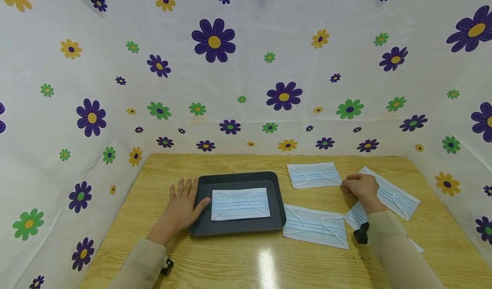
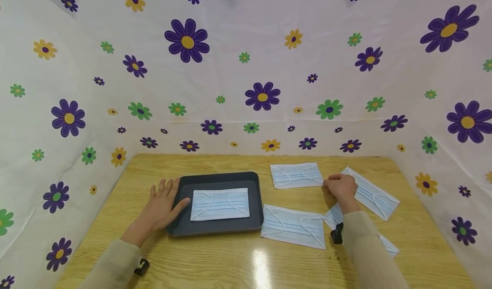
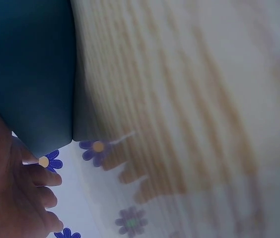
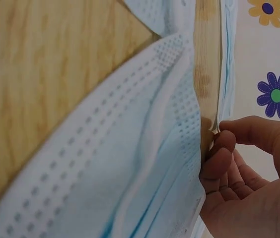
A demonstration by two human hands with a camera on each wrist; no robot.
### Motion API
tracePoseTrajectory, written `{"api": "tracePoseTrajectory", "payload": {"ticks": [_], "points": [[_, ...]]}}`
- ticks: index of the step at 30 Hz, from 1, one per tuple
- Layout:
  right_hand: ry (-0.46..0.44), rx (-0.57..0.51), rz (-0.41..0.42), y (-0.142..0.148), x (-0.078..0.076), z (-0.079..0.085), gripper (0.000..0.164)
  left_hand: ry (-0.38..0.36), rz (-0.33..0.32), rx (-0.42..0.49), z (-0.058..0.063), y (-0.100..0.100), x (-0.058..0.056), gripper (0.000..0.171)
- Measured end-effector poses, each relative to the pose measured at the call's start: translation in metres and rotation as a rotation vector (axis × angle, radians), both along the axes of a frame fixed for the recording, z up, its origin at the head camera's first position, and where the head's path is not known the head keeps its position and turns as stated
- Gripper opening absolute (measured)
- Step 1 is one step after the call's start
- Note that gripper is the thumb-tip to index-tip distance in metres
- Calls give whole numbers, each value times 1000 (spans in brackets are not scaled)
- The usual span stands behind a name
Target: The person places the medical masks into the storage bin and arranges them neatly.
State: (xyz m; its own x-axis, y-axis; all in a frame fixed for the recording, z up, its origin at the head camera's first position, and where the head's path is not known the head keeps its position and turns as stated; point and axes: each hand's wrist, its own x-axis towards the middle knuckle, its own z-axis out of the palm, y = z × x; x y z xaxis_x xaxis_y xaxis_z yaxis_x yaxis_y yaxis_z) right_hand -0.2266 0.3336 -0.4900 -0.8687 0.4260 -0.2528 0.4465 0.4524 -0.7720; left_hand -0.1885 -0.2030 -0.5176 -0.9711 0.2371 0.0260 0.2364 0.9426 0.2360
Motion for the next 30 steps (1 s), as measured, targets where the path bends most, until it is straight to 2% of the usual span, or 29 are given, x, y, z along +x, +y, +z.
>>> {"api": "tracePoseTrajectory", "payload": {"ticks": [8,17,26,30], "points": [[-32,113,12,-4,-3,-2,39,-12,4,13,-4,0,-1,90],[-34,138,15,-6,-3,-4,40,5,-1,13,-4,-1,-1,90],[-78,308,132,-7,-2,0,44,21,-4,12,-3,0,0,88],[-94,306,150,-7,-3,0,44,25,-7,14,-2,0,0,88]]}}
